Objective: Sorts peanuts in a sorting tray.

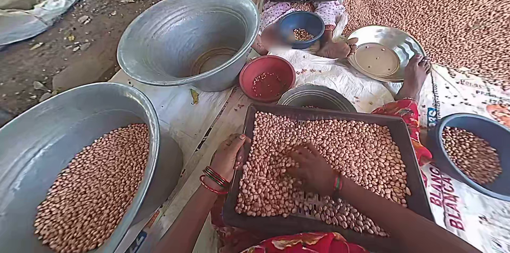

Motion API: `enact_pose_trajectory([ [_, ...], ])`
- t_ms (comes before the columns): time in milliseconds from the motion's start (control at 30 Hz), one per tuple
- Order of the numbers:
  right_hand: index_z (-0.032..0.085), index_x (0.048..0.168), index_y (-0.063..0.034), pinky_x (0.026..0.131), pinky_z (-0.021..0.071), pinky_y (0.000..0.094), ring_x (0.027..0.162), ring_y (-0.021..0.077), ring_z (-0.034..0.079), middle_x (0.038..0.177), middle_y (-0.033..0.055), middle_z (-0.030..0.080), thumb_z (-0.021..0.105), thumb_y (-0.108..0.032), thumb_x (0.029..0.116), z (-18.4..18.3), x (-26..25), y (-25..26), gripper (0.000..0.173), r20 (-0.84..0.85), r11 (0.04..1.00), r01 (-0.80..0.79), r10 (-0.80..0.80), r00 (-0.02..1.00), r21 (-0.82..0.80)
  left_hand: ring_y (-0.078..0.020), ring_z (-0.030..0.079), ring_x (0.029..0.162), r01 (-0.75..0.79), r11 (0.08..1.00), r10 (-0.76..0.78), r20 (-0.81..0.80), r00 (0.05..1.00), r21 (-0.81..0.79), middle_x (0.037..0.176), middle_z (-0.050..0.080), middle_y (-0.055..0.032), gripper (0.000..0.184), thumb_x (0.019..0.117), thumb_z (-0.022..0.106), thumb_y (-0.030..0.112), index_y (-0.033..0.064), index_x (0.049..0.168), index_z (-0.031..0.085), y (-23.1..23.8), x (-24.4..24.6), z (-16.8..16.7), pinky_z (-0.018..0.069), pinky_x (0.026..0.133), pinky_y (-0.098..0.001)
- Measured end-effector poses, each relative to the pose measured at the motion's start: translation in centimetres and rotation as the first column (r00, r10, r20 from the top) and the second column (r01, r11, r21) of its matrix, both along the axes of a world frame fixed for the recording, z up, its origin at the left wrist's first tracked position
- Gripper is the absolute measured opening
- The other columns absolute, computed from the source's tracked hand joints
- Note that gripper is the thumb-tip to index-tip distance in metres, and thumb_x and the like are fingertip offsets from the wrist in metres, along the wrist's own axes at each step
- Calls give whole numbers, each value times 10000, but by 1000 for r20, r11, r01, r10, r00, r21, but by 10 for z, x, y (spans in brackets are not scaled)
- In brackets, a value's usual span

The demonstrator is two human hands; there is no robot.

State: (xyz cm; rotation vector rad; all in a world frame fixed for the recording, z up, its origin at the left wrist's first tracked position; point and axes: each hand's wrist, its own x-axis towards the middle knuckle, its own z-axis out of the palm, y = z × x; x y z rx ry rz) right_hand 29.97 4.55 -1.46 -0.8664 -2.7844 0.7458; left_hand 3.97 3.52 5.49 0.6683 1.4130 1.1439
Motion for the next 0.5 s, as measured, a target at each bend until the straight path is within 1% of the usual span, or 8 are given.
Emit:
enact_pose_trajectory([
  [67,764,1144,-65,1075,309,784,1348,578,481,1377,311,602,738,-191,884,9,37,20,290,27,988,148,-149,988,48,48,348,354,-23,1000,23,2,1000,1,465,391,119,354,1107,322,83,80,886,599,-3,-7,1,309,363,-105],
  [133,753,1128,-21,1054,353,760,1325,584,496,1359,313,611,700,-182,915,20,49,35,272,6,969,231,-233,973,90,48,347,361,-3,1000,3,-19,1000,-4,472,390,123,332,1106,338,91,80,903,600,-6,-9,0,306,369,-105],
  [200,751,1161,-34,1039,366,762,1327,594,490,1370,307,609,679,-164,933,32,30,31,272,-28,977,200,-198,980,68,52,361,397,108,994,-108,-151,983,-9,519,406,128,257,1092,383,92,57,966,604,-6,-6,-3,321,402,-109],
  [233,764,1164,-51,1035,369,769,1324,597,494,1367,301,618,683,-142,935,34,12,20,259,-69,989,146,-143,987,33,46,380,446,203,979,-201,-287,937,-24,588,432,107,215,1082,426,104,20,1025,617,-7,-3,-4,343,446,-119],
  [300,789,1113,-98,991,442,748,1263,555,574,1302,251,675,694,-109,926,25,-32,-10,209,-186,998,-28,39,982,57,-46,482,645,430,893,-427,-551,717,-133,835,576,-22,275,1078,469,168,-21,1171,646,-6,4,1,426,629,-226],
  [367,794,1039,-127,971,488,704,1218,491,630,1229,200,717,688,-96,925,7,-62,-37,158,-243,967,-206,238,940,150,-255,628,865,573,758,-621,-616,485,-313,1046,677,-187,345,1091,456,210,-12,1297,623,-4,18,7,503,830,-445],
  [433,780,985,-118,950,531,642,1160,405,679,1134,149,744,660,-80,929,-9,-66,-53,138,-241,934,-300,341,909,193,-388,661,964,626,633,-744,-582,329,-455,1085,683,-255,386,1108,434,248,13,1372,586,-3,32,7,492,903,-566],
  [500,782,1001,-44,924,530,627,1115,408,692,1104,173,749,643,-71,951,-7,-40,-56,150,-166,941,-339,334,928,1,-416,664,1027,641,558,-802,-541,253,-528,1118,686,-263,406,1115,418,266,36,1416,565,-4,41,5,482,944,-587],
])
